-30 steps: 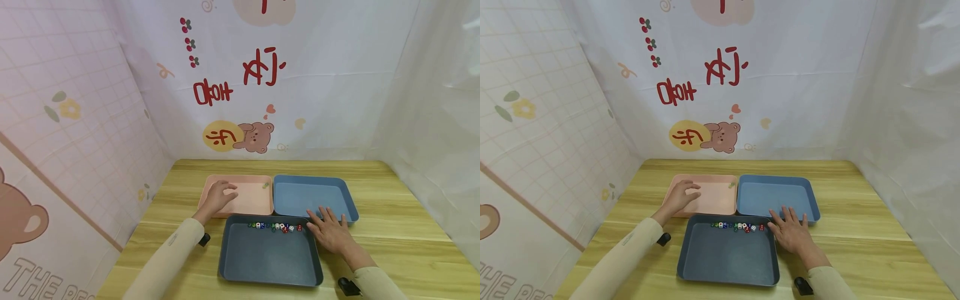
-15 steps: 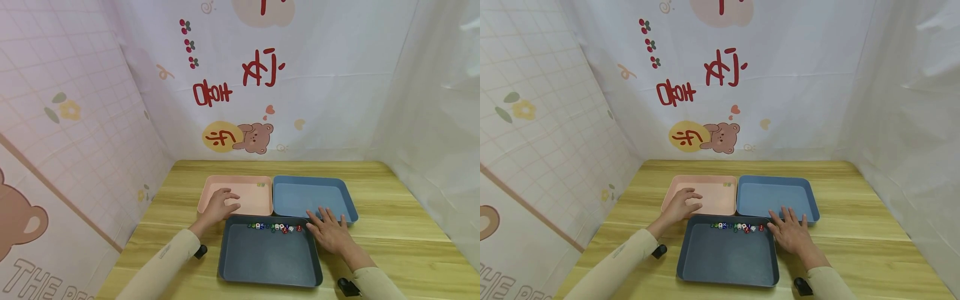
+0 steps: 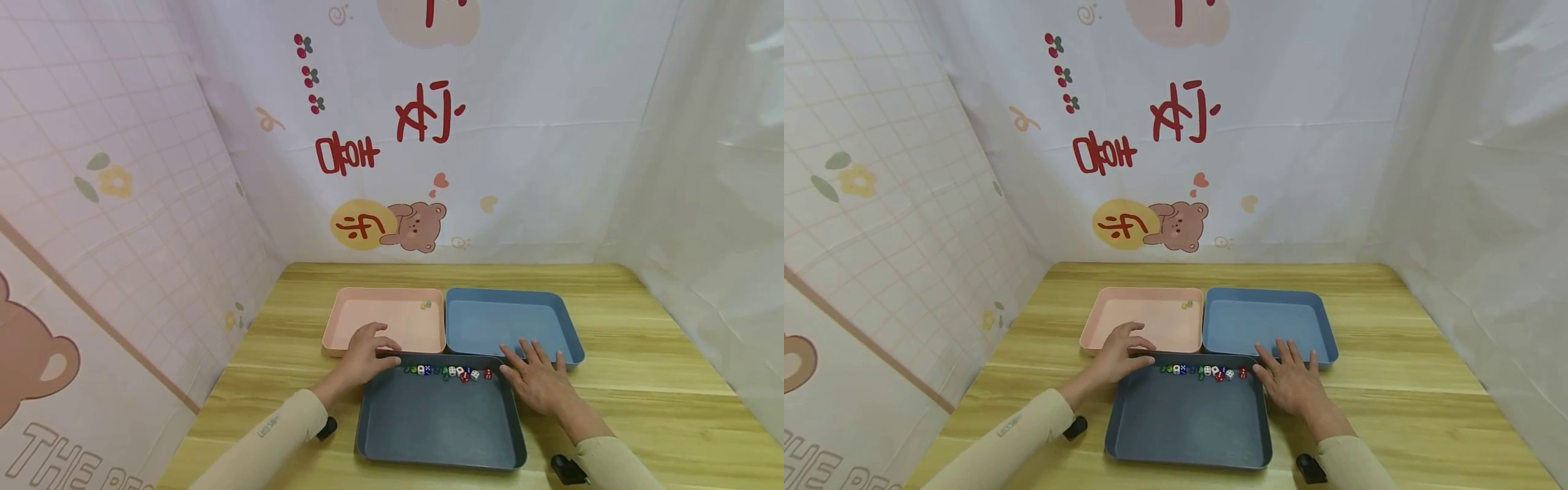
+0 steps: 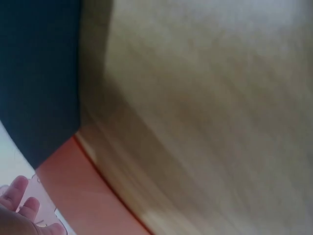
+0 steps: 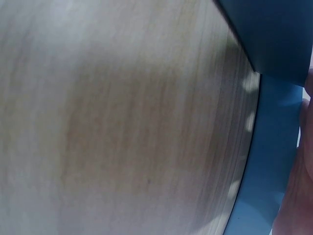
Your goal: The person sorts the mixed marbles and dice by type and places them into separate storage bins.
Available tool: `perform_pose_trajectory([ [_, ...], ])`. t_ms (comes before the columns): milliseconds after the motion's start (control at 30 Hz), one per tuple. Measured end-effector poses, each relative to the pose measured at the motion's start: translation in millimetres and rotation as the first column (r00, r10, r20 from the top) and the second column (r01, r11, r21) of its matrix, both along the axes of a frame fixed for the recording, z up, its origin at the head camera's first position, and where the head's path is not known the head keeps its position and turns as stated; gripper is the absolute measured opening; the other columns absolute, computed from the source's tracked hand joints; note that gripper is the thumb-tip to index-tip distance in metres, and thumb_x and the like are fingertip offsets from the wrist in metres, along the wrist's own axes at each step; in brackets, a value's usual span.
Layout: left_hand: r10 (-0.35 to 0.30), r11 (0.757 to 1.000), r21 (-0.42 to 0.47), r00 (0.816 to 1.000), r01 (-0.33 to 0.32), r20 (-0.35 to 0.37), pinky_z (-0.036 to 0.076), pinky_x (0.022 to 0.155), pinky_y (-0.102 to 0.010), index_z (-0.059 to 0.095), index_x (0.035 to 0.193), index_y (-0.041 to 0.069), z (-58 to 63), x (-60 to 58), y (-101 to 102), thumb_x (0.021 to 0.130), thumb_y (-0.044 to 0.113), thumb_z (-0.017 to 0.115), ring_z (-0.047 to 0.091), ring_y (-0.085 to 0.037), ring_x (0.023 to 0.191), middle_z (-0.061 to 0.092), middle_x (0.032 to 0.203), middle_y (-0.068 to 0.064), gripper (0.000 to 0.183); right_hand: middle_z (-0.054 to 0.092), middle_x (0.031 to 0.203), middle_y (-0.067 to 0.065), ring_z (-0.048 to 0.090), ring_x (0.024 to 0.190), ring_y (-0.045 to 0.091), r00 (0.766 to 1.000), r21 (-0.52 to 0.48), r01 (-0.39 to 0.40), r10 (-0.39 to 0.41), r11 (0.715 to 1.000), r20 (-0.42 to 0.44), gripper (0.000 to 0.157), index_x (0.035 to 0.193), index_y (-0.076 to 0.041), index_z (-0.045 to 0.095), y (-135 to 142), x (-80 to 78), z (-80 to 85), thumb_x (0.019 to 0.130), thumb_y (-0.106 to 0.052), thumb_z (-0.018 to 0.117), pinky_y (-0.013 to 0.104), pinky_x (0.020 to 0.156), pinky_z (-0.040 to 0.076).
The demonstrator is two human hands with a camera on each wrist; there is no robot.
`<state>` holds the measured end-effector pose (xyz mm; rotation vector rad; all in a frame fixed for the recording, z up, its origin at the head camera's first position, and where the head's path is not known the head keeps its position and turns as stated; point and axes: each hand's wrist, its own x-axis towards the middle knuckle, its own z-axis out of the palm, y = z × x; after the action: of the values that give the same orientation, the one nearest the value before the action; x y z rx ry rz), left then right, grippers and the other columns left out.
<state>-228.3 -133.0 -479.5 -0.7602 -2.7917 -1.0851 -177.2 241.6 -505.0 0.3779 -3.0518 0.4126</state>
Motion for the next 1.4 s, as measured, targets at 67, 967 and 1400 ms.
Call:
perform_pose_trajectory([
  [67,-0.011,1.000,-0.020,1.000,0.010,-0.010,0.019,0.111,-0.061,0.077,0.099,0.015,-4.8,-0.1,1,0.087,0.021,0.078,0.031,-0.043,0.138,0.047,0.142,-0.023,0.013,0.030,0.155,0.028,0.021,0.141,0.052,1.000,-0.001,0.000,0.000,1.000,-0.001,0.057,0.150,-0.016,0.045,0,0.1,-0.2,0.105,-0.049,0.039,0.078,0.103,0.007],
  [967,-0.064,0.946,-0.325,0.988,0.015,-0.141,0.014,0.108,-0.071,0.079,0.095,0.022,-21.2,-0.3,15,0.085,0.031,0.079,0.033,-0.043,0.139,0.051,0.142,-0.018,0.013,0.031,0.154,0.028,0.022,0.142,0.052,1.000,-0.010,-0.002,0.002,1.000,0.003,0.057,0.150,-0.016,0.045,-1,1.4,0.7,0.105,-0.049,0.040,0.078,0.103,0.007],
  [1400,-0.102,0.936,-0.349,0.981,0.039,-0.163,0.015,0.107,-0.073,0.079,0.090,0.022,-24.3,-0.5,14,0.085,0.033,0.079,0.035,-0.043,0.138,0.054,0.138,-0.017,0.012,0.033,0.153,0.029,0.024,0.140,0.053,1.000,-0.013,-0.001,0.001,1.000,-0.027,0.056,0.148,-0.014,0.048,0,1.0,-1.5,0.104,-0.048,0.043,0.078,0.102,0.008],
])
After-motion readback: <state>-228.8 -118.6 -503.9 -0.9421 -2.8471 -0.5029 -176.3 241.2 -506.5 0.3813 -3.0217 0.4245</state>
